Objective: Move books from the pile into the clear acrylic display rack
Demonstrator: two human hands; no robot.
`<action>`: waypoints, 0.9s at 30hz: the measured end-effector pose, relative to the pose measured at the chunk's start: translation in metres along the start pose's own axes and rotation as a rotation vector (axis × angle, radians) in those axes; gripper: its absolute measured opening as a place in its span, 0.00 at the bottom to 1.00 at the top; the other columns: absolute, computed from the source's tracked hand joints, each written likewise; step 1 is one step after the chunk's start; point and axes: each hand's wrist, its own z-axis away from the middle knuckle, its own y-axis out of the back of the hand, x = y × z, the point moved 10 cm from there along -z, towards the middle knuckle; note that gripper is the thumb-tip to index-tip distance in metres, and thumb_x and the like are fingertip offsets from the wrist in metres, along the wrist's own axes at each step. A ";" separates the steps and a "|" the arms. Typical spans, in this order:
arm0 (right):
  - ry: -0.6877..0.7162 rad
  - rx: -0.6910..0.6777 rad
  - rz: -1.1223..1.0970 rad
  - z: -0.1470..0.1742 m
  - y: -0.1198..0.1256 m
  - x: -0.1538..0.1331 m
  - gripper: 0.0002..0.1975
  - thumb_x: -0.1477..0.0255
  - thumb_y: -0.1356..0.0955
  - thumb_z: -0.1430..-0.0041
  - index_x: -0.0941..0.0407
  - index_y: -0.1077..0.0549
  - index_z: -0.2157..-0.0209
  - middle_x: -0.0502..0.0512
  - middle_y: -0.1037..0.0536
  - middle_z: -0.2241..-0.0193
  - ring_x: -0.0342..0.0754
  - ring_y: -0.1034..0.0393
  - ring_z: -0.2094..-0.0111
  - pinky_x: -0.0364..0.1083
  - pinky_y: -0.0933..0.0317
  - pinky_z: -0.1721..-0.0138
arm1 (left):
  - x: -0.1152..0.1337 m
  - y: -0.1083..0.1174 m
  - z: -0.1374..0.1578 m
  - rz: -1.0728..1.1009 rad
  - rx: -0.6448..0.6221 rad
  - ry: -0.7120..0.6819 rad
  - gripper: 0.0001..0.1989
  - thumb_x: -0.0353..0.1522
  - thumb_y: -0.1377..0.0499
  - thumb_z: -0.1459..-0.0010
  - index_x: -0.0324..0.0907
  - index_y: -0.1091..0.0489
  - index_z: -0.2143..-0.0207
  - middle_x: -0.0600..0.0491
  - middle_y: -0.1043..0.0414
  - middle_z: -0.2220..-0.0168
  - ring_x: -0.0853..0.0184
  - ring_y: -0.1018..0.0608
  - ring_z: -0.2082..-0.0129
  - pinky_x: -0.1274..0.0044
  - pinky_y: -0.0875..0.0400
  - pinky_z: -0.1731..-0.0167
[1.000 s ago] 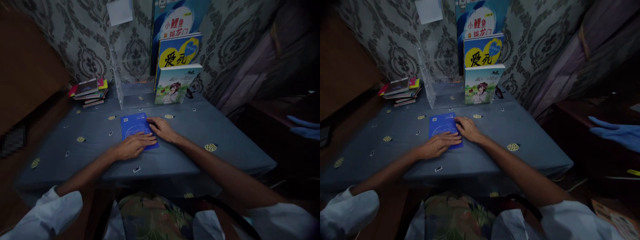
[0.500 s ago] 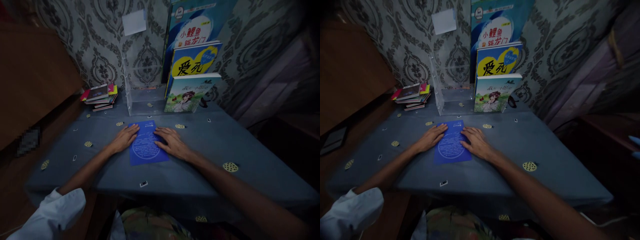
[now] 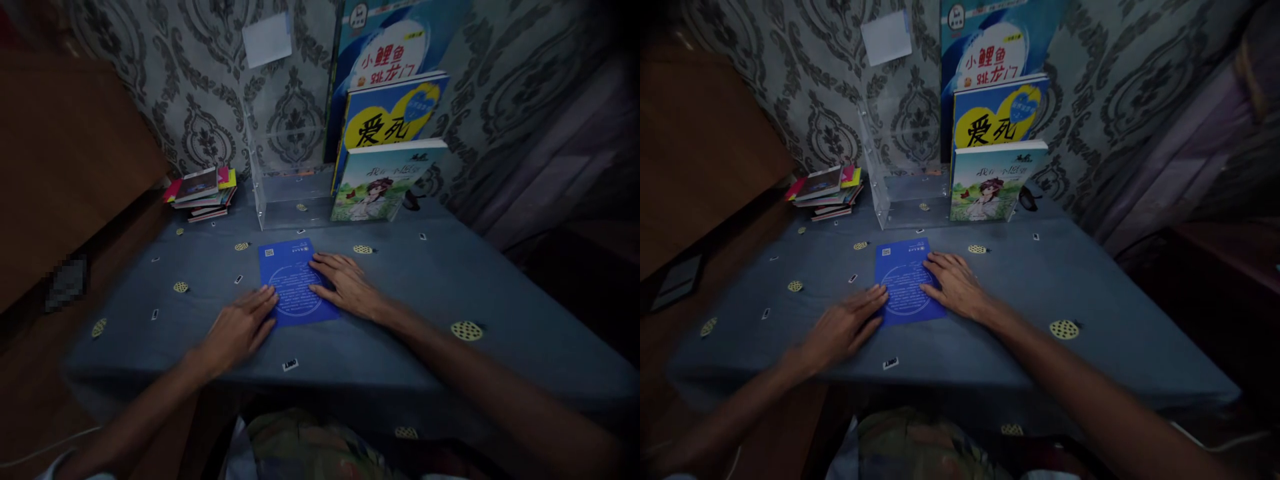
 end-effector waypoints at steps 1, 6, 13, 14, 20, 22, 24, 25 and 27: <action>0.000 0.004 0.006 0.000 0.000 0.000 0.29 0.55 0.39 0.33 0.56 0.33 0.37 0.65 0.34 0.36 0.62 0.42 0.35 0.65 0.48 0.36 | 0.012 0.001 0.008 0.000 0.004 -0.021 0.23 0.39 0.53 0.29 0.40 0.36 0.37 0.46 0.34 0.36 0.60 0.32 0.36 0.66 0.34 0.37; -0.025 -0.010 0.037 0.001 0.001 -0.004 0.28 0.58 0.39 0.32 0.60 0.33 0.37 0.65 0.34 0.35 0.60 0.43 0.34 0.62 0.48 0.35 | 0.053 0.013 0.027 0.041 -0.035 -0.093 0.20 0.39 0.52 0.29 0.43 0.31 0.41 0.48 0.29 0.40 0.60 0.27 0.40 0.67 0.28 0.43; -0.002 -0.014 0.029 0.007 0.005 -0.016 0.26 0.62 0.38 0.32 0.60 0.32 0.38 0.67 0.33 0.36 0.60 0.41 0.35 0.63 0.48 0.35 | -0.025 0.032 -0.054 0.054 -0.039 0.118 0.18 0.40 0.49 0.31 0.46 0.30 0.44 0.48 0.25 0.47 0.58 0.22 0.49 0.68 0.28 0.49; 0.004 -0.011 0.028 0.008 0.006 -0.018 0.25 0.62 0.38 0.32 0.60 0.31 0.39 0.67 0.32 0.37 0.60 0.41 0.35 0.63 0.48 0.36 | -0.045 0.032 -0.070 0.008 -0.012 0.180 0.18 0.40 0.47 0.33 0.44 0.31 0.45 0.46 0.27 0.47 0.56 0.24 0.48 0.66 0.29 0.49; 0.053 0.039 0.056 0.011 0.020 -0.033 0.19 0.66 0.35 0.33 0.58 0.27 0.44 0.64 0.27 0.42 0.60 0.35 0.41 0.61 0.42 0.40 | -0.128 0.008 -0.123 0.198 0.020 0.462 0.17 0.45 0.34 0.48 0.42 0.31 0.68 0.47 0.28 0.61 0.52 0.26 0.53 0.64 0.32 0.50; 0.061 0.047 0.064 0.011 0.022 -0.036 0.18 0.66 0.35 0.33 0.57 0.26 0.45 0.64 0.25 0.44 0.60 0.33 0.45 0.61 0.39 0.43 | -0.137 0.004 -0.126 0.280 0.015 0.480 0.18 0.44 0.32 0.52 0.43 0.35 0.73 0.50 0.29 0.67 0.53 0.25 0.57 0.67 0.30 0.56; 0.056 0.052 0.067 0.010 0.024 -0.037 0.17 0.67 0.34 0.33 0.58 0.25 0.46 0.65 0.24 0.48 0.60 0.32 0.48 0.60 0.37 0.47 | -0.143 0.002 -0.123 0.365 -0.008 0.507 0.18 0.41 0.31 0.54 0.43 0.37 0.76 0.54 0.32 0.74 0.58 0.24 0.65 0.71 0.29 0.65; 0.052 0.051 0.065 0.010 0.024 -0.037 0.17 0.68 0.34 0.34 0.58 0.24 0.47 0.65 0.24 0.51 0.59 0.31 0.50 0.60 0.36 0.48 | -0.144 0.001 -0.121 0.423 -0.024 0.523 0.17 0.39 0.32 0.53 0.43 0.37 0.75 0.56 0.34 0.77 0.62 0.25 0.70 0.74 0.30 0.70; 0.034 0.040 0.051 0.009 0.022 -0.036 0.16 0.69 0.34 0.34 0.59 0.24 0.48 0.66 0.24 0.54 0.59 0.31 0.52 0.59 0.35 0.49 | -0.143 0.002 -0.114 0.546 -0.049 0.553 0.13 0.37 0.34 0.50 0.42 0.36 0.72 0.58 0.35 0.80 0.68 0.28 0.79 0.77 0.32 0.78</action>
